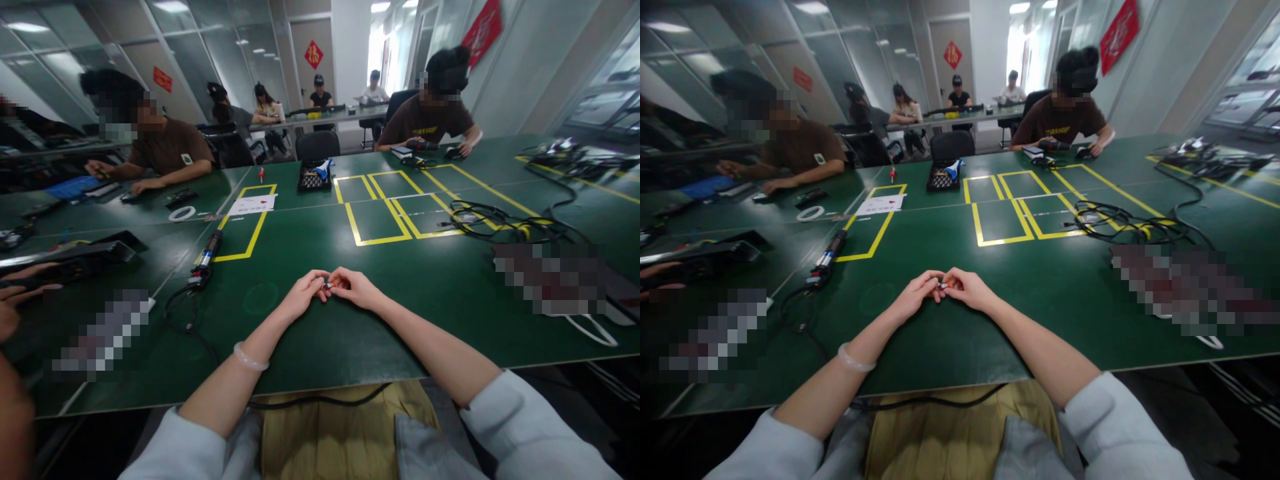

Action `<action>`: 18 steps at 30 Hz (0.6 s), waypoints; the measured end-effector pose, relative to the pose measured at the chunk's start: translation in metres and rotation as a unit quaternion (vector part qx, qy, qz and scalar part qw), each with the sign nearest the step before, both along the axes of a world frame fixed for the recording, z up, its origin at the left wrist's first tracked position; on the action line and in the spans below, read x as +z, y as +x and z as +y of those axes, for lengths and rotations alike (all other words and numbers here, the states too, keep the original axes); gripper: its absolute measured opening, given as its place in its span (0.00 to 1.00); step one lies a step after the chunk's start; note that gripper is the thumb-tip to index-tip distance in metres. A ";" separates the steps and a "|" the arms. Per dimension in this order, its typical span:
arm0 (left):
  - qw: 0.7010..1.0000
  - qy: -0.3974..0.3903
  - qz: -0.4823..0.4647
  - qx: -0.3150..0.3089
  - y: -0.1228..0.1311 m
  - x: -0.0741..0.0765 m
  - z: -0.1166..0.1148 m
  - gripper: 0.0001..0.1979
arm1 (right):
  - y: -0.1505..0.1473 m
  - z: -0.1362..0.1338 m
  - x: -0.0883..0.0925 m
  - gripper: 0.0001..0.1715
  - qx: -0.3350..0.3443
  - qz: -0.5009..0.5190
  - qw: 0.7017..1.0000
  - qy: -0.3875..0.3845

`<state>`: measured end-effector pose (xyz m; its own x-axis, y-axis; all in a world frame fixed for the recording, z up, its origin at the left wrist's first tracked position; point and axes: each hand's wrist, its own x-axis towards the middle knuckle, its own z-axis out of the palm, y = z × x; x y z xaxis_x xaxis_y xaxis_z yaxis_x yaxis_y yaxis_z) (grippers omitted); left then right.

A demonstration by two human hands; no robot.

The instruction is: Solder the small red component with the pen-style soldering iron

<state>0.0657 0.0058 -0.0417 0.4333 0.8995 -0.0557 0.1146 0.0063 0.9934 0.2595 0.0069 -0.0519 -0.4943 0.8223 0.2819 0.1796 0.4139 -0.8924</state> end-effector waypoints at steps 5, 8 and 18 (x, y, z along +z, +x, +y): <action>1.000 0.005 0.025 0.001 0.000 0.000 0.000 0.17 | 0.000 0.000 0.000 0.09 -0.019 -0.023 0.999 0.028; 0.999 0.009 0.038 -0.002 0.000 0.001 -0.001 0.17 | 0.000 0.000 -0.001 0.10 -0.012 -0.029 0.999 0.026; 0.999 0.035 0.029 0.001 0.000 0.004 -0.004 0.15 | 0.000 0.002 -0.002 0.10 -0.025 -0.015 0.999 0.012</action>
<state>0.0656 0.0023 -0.0380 0.4287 0.9033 -0.0175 0.1713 -0.0623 0.9833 0.2595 0.0084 -0.0534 -0.4605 0.8398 0.2876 0.2274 0.4248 -0.8763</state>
